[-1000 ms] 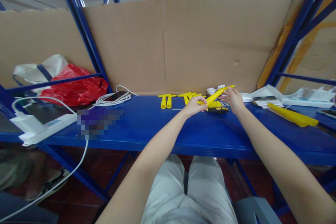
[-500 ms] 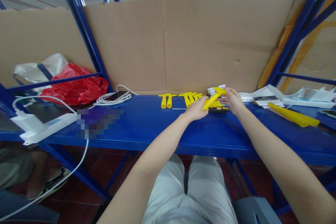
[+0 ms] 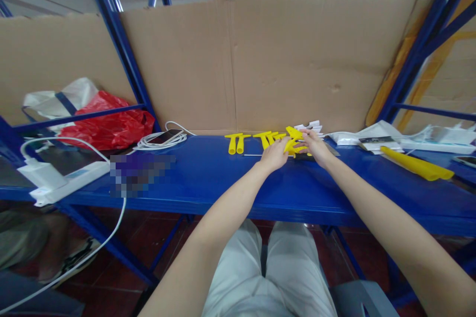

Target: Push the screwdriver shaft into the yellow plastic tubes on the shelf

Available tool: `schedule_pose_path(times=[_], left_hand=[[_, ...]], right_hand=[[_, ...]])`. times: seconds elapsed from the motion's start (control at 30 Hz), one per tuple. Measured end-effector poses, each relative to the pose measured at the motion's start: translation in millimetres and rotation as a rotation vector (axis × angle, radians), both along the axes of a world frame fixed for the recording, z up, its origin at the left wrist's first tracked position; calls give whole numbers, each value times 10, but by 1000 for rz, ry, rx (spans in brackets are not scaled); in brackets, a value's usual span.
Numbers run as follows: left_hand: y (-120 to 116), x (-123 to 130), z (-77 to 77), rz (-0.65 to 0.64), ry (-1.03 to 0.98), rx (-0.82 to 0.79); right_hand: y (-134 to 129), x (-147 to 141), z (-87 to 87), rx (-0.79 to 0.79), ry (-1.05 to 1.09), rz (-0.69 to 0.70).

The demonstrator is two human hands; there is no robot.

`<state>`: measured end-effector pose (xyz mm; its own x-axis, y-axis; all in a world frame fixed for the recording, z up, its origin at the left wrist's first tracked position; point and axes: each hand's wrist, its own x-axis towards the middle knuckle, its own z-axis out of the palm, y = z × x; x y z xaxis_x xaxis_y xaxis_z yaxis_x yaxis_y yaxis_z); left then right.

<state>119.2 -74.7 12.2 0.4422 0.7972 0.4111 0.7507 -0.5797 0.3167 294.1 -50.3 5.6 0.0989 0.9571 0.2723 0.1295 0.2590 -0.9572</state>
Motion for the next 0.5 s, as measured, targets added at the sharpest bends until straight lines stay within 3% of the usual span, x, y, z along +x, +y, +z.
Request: schedule_pose_path(times=[0.23, 0.4, 0.5], left_hand=[[12, -23, 9, 74, -30, -34], [34, -39, 15, 139, -40, -53], [53, -61, 17, 211, -42, -61]], right_hand=[[-75, -14, 14, -17, -118, 94], [-6, 58, 5, 4, -188, 41], [92, 183, -2, 52, -286, -70]])
